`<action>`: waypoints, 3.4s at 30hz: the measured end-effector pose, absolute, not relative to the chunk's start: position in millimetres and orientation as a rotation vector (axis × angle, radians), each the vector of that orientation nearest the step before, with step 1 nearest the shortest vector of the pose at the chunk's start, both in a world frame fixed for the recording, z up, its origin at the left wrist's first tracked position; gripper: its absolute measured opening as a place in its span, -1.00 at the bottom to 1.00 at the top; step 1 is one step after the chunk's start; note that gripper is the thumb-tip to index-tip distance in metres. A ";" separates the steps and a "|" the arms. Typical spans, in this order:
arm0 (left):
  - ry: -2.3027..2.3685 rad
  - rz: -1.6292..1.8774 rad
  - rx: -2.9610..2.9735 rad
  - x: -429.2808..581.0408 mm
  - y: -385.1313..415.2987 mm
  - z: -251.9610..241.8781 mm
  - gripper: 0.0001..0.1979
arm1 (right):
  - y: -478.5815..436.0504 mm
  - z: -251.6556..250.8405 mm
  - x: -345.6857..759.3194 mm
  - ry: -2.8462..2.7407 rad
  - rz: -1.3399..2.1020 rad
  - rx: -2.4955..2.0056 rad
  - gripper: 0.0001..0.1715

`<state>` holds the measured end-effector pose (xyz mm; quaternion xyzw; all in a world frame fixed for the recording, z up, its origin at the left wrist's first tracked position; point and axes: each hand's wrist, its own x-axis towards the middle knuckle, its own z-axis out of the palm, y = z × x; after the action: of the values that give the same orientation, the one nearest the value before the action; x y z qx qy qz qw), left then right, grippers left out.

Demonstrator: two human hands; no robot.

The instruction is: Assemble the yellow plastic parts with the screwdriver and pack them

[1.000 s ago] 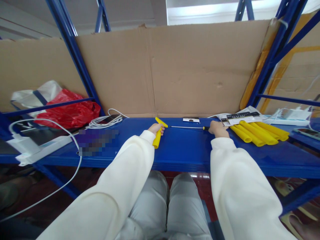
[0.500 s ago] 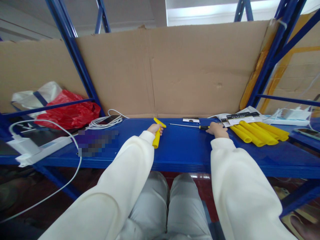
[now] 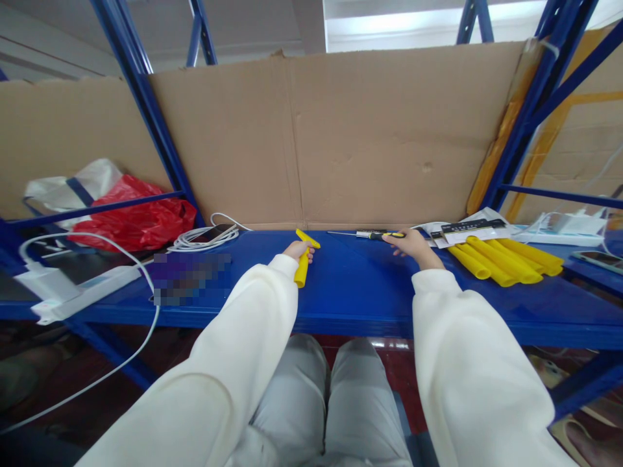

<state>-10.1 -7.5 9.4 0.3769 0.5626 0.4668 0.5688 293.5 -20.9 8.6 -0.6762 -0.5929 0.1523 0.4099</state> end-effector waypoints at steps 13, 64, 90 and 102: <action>1.323 1.122 0.855 -21.9 1.3 8.2 -0.84 | -23.7 21.7 270.7 -0.642 0.783 -1.082 -0.65; 1.319 1.032 0.964 -18.9 -12.0 15.4 -0.84 | -26.8 27.2 271.4 -0.665 0.900 -0.898 -0.81; 1.427 0.975 1.201 -17.8 -13.6 14.0 -0.79 | -20.8 25.5 279.4 -0.663 0.978 -0.844 -0.44; 1.431 0.976 1.226 -18.6 -10.2 12.0 -0.75 | -20.1 24.7 282.1 -0.667 0.860 -0.931 -0.63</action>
<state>-18.6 -10.2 12.0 0.5043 0.5884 0.4016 0.4880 282.1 -20.1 24.7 -0.4266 -0.3058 0.3943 0.7543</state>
